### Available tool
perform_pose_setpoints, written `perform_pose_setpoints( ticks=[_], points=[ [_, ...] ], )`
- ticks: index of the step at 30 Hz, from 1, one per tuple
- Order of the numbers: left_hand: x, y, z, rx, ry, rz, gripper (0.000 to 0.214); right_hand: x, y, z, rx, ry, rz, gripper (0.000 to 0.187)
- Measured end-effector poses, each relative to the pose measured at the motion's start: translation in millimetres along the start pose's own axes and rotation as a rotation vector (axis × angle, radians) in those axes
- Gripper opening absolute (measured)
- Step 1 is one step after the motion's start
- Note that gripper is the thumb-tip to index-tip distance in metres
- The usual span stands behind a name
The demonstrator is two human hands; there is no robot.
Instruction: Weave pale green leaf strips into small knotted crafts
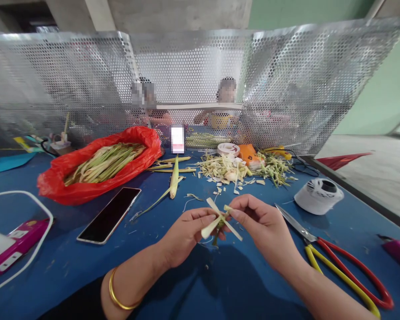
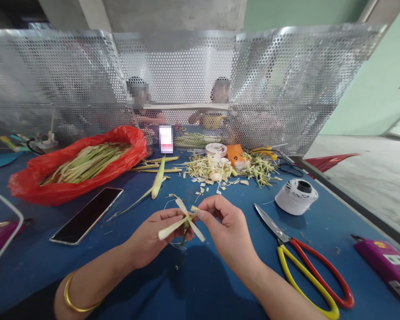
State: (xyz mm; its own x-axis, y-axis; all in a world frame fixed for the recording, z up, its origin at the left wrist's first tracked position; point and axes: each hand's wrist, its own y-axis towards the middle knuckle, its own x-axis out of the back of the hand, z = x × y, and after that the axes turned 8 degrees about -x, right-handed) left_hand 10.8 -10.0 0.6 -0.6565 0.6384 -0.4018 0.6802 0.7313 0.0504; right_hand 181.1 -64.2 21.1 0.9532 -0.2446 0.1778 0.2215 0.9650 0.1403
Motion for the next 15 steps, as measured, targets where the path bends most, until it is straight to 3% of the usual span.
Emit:
perform_pose_setpoints(
  ticks=[9, 15],
  points=[
    [-0.4, -1.8, 2.4, 0.040, 0.129, -0.016, 0.030, -0.1, -2.9, -1.0, 0.021, -0.073, 0.020, 0.015],
    [2.7, 1.1, 7.2, 0.035, 0.124, -0.044, 0.028, -1.1, -2.2, -4.9, 0.030, -0.079, -0.061, 0.015]
  ],
)
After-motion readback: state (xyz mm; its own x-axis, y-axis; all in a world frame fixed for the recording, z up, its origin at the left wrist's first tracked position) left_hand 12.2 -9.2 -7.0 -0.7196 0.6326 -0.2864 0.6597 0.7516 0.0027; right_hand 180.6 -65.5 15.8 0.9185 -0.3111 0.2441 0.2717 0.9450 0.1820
